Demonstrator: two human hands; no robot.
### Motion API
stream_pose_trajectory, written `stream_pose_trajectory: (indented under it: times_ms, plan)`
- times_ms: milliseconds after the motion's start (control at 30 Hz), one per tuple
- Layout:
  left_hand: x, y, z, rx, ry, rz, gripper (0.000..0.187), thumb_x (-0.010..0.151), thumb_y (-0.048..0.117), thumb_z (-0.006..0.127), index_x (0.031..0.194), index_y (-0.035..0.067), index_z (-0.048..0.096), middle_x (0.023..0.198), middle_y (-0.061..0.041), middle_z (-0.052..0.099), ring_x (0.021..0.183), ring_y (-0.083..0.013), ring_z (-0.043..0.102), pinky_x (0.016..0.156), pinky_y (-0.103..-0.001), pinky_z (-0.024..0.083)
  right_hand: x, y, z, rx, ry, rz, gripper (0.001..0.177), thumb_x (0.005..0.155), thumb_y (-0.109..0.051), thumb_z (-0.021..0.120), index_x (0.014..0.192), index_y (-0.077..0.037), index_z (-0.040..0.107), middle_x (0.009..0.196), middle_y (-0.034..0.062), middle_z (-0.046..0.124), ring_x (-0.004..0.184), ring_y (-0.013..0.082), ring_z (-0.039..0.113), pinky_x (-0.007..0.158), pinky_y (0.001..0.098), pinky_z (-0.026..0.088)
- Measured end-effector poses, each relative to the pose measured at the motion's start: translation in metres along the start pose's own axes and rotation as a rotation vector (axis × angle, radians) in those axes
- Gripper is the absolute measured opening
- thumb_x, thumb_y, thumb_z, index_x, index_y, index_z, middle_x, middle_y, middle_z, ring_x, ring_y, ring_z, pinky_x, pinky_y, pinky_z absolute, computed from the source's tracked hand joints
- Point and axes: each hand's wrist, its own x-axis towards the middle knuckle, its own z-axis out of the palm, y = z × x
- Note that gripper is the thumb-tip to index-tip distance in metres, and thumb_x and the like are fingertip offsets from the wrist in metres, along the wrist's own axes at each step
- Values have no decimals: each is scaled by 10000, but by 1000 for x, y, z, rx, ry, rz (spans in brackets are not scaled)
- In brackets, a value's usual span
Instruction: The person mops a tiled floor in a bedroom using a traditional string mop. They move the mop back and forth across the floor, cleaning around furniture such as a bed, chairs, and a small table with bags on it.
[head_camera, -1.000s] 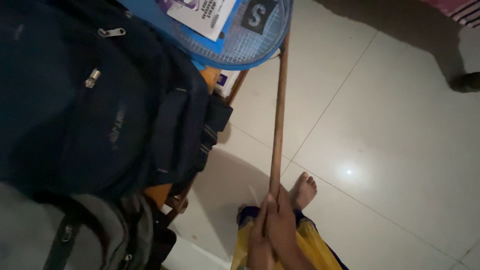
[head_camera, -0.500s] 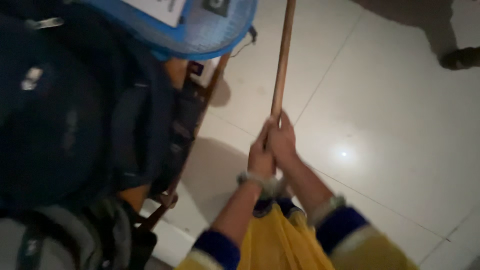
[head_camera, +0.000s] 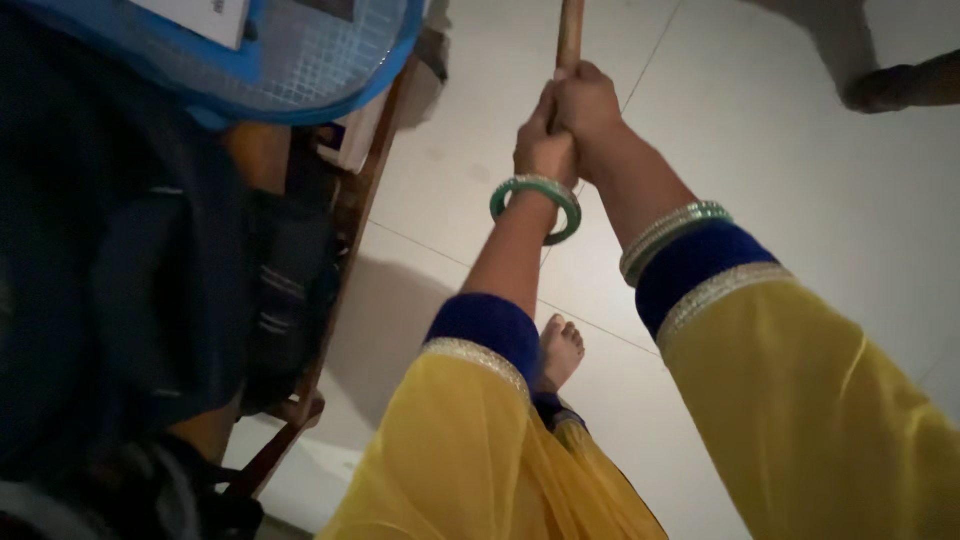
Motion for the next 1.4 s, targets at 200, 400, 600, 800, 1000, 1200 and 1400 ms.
stream_pose_trajectory:
  times_ms: [200,400,600,800,1000,1200,1400]
  plan:
    - [-56,-47,-14,-460,20,-237,544,1017,454,600,1462,140,610,1308,-140,691,1115,-236,675,897,-327,547,-60,64,4,45,36,-10,507,1010,-192,509,1494,-57,446,968,89,676,807,173,661,689,328,595]
    - [-171,-98,-61,-53,-22,9,546,1011,416,547,1532,264,497,1335,-66,660,1119,-164,645,886,-284,526,-181,101,16,83,80,116,525,1024,-253,540,1507,-65,455,781,66,617,565,138,558,461,289,477]
    - [-283,-95,-114,-485,-85,-371,625,1060,491,457,1491,52,568,1222,-157,701,1107,-198,671,898,-300,550,-296,147,41,-380,155,40,383,1051,-265,519,1376,-69,470,910,152,638,789,248,577,653,386,518]
    - [-363,-130,-156,223,-86,-242,614,969,280,563,1553,209,388,1343,-81,676,1174,-164,666,935,-238,511,-386,169,51,-106,115,355,624,972,-320,504,1561,-153,380,1162,268,683,1067,410,670,947,465,534]
    - [-295,-112,-127,-106,-58,-186,541,1006,320,500,1534,207,470,1395,-22,621,1200,-135,618,974,-268,524,-303,169,46,-454,232,-10,561,990,-384,546,1505,-190,437,1163,191,647,1125,358,621,1000,447,475]
    - [-148,-73,-75,256,-104,94,592,964,89,464,1539,231,483,1417,-106,610,1216,-190,604,992,-299,477,-155,106,25,119,163,21,492,1019,-245,580,1465,-50,504,804,64,650,655,153,584,556,330,503]
    - [-36,-3,5,301,-47,167,472,1033,351,532,1491,235,525,1370,-158,668,1251,-269,637,1038,-311,458,-38,16,-21,305,81,-26,203,1002,-122,532,1147,13,577,870,89,619,737,182,612,629,367,569]
